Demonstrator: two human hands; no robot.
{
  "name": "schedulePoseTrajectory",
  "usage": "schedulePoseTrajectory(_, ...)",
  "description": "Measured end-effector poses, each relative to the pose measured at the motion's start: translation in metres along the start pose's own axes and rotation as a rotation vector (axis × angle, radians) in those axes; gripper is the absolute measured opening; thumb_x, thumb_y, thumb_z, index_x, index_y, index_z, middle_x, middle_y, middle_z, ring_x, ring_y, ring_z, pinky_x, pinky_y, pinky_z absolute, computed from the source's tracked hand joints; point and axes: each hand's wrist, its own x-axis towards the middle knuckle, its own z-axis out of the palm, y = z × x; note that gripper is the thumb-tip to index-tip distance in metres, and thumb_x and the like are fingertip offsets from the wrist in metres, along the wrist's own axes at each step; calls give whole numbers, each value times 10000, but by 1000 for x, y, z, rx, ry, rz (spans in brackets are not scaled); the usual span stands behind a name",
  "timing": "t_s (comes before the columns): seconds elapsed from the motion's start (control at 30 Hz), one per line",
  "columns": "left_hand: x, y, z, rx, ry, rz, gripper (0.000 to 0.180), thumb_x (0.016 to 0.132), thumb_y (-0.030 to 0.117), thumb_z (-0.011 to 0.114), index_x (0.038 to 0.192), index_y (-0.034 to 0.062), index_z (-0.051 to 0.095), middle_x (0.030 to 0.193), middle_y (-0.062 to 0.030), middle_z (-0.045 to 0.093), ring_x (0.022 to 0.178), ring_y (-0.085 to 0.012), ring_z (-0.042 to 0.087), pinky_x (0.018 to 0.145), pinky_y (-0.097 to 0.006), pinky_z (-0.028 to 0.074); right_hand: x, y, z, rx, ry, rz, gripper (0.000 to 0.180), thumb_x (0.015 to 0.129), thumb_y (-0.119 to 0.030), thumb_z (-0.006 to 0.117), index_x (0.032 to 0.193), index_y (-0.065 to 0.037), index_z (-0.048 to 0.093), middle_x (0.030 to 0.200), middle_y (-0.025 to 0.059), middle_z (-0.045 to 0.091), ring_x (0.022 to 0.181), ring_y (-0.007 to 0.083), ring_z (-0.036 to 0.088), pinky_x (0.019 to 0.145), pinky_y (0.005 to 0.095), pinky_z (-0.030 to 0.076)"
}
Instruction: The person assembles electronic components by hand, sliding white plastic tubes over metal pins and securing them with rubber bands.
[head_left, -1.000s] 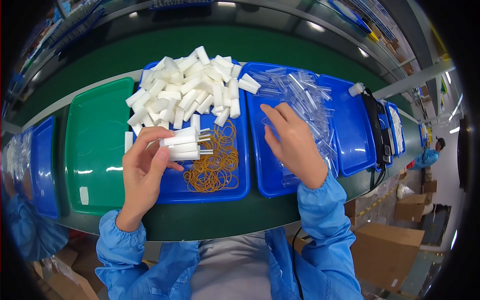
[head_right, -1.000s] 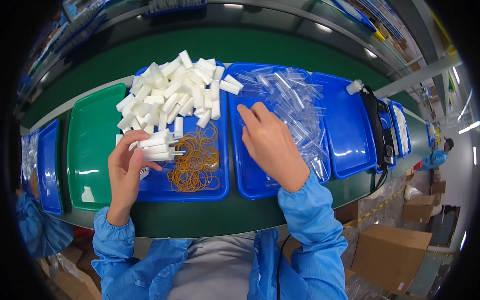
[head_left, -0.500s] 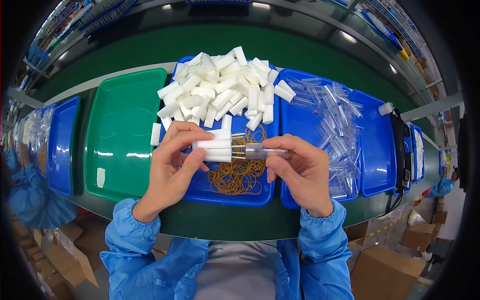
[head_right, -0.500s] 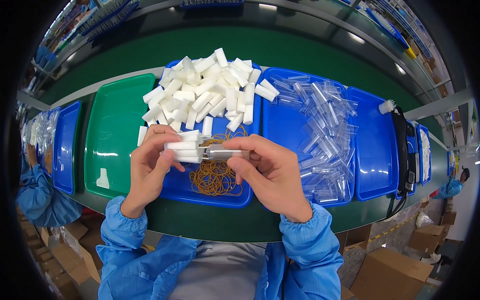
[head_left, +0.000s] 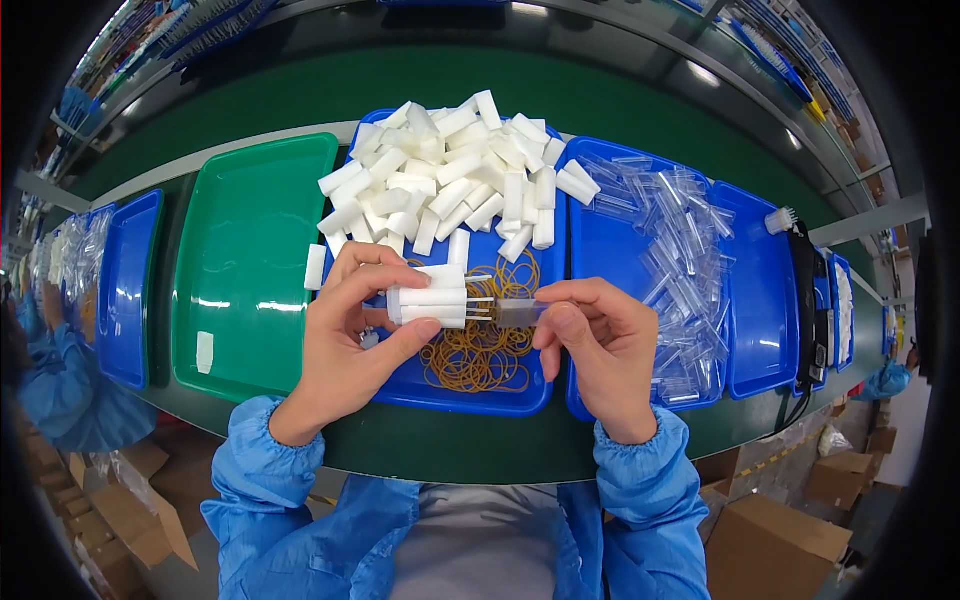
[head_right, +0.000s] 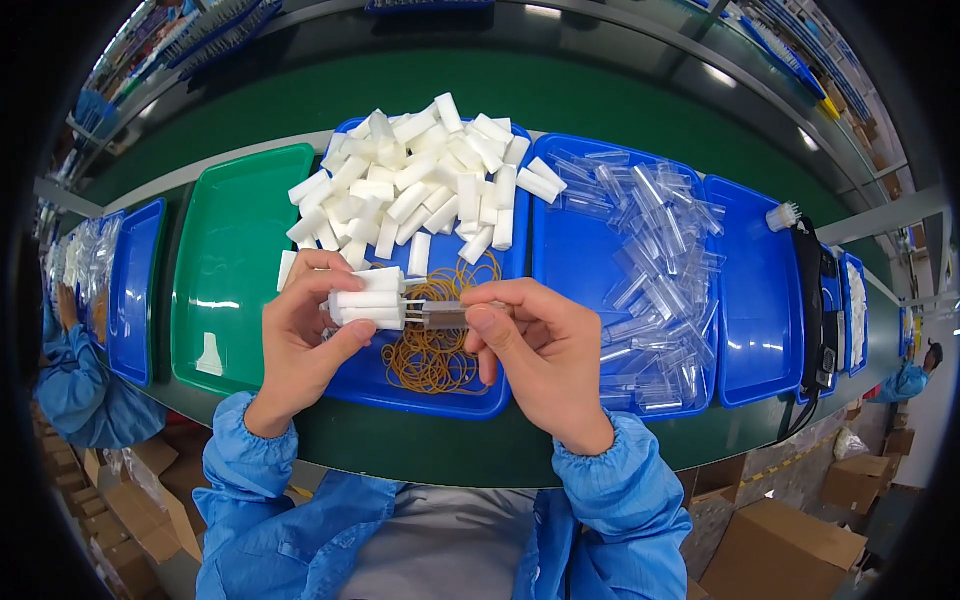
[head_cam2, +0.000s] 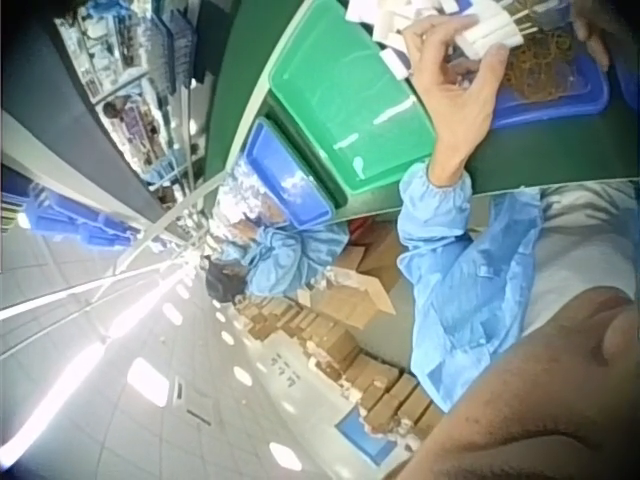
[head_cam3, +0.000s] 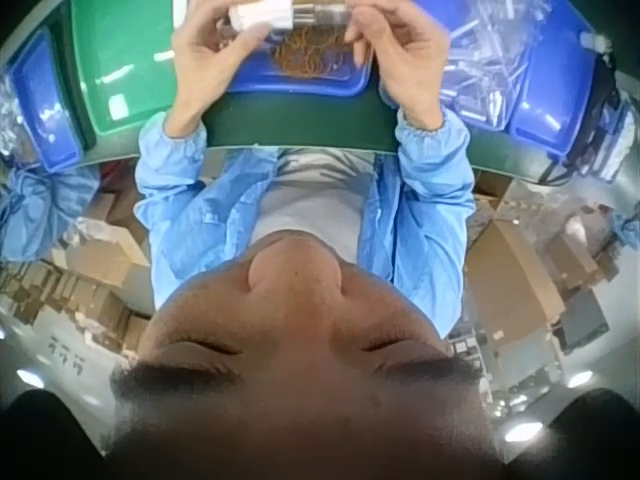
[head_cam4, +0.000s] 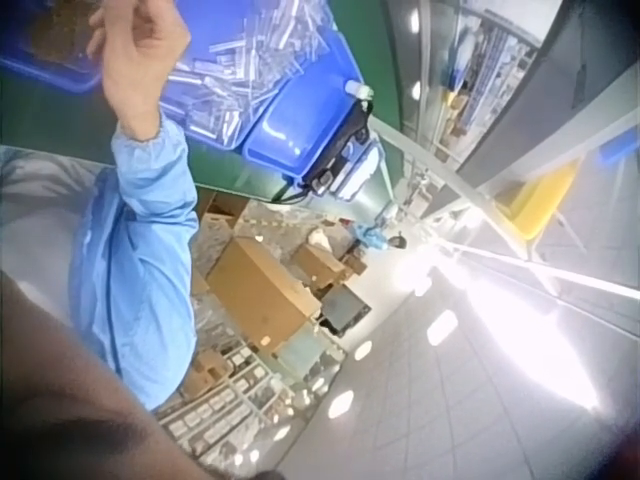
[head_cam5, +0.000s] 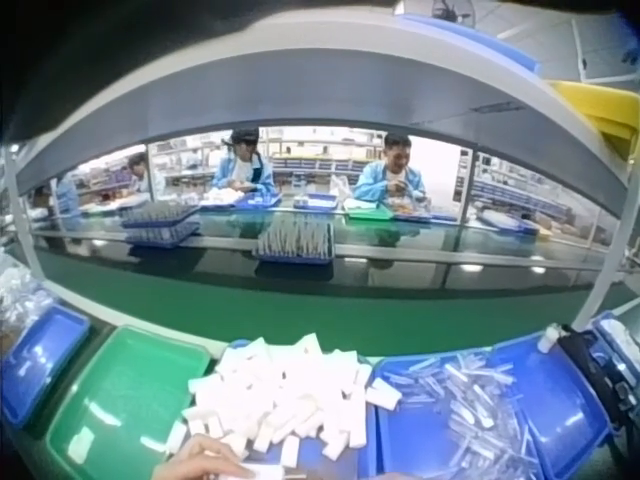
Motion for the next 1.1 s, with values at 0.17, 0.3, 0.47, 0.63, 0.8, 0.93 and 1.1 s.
schedulePoseTrajectory(0.17, 0, -3, -1, 18, 40, 20, 313, 816, -17, 773, 1107, 44, 672, 1181, -75, 491, 1101, -179, 602, 718, -235, 606, 2, -3, 4, 64, -23, -6, 194, 979, -76, 637, 1143, 24, 665, 826, 104, 681, 604, 92, 589, 524, 219, 451)
schedulePoseTrajectory(0.3, -6, -3, -4, 109, 73, 58, 304, 803, 38, 800, 1088, 61, 697, 1163, -78, 509, 1042, -161, 606, 702, -234, 590, 3, -3, 9, -75, -10, 13, 190, 980, -68, 617, 1136, 29, 666, 827, 97, 682, 612, 87, 576, 536, 217, 441)
schedulePoseTrajectory(0.47, 0, 4, -1, 75, -17, 72, 310, 822, 65, 794, 1118, 74, 700, 1170, -74, 493, 1017, -146, 596, 664, -206, 561, -6, -5, 7, -247, 114, -33, 207, 972, -93, 628, 1103, 65, 656, 841, 110, 680, 593, 85, 560, 534, 208, 433)
schedulePoseTrajectory(0.63, -7, 8, -6, 63, -38, 63, 324, 829, 75, 791, 1138, 73, 696, 1197, -91, 488, 1028, -153, 590, 675, -210, 559, -5, 4, 19, -249, 44, -81, 212, 967, -81, 626, 1106, 79, 645, 867, 142, 686, 589, 98, 567, 530, 217, 445)
schedulePoseTrajectory(0.8, -9, 7, -7, 98, -66, 98, 317, 838, 99, 785, 1143, 90, 699, 1204, -88, 487, 976, -153, 605, 654, -220, 557, -5, 5, 21, -227, 46, -83, 222, 970, -85, 619, 1104, 91, 641, 870, 161, 696, 583, 111, 575, 526, 223, 454)
schedulePoseTrajectory(0.93, -10, 7, -6, 157, -80, 153, 296, 852, 105, 770, 1139, 85, 701, 1182, -85, 501, 894, -146, 615, 661, -243, 550, -8, 4, 21, -248, 42, -112, 226, 970, -95, 624, 1099, 90, 643, 862, 164, 698, 578, 117, 579, 527, 223, 451)
schedulePoseTrajectory(1.1, -9, 4, 0, 156, -98, 192, 293, 845, 138, 753, 1121, 61, 696, 1131, -98, 523, 877, -212, 616, 649, -289, 543, -14, 2, 18, -251, 38, -130, 230, 965, -102, 638, 1101, 83, 648, 865, 154, 700, 592, 112, 580, 532, 218, 445)
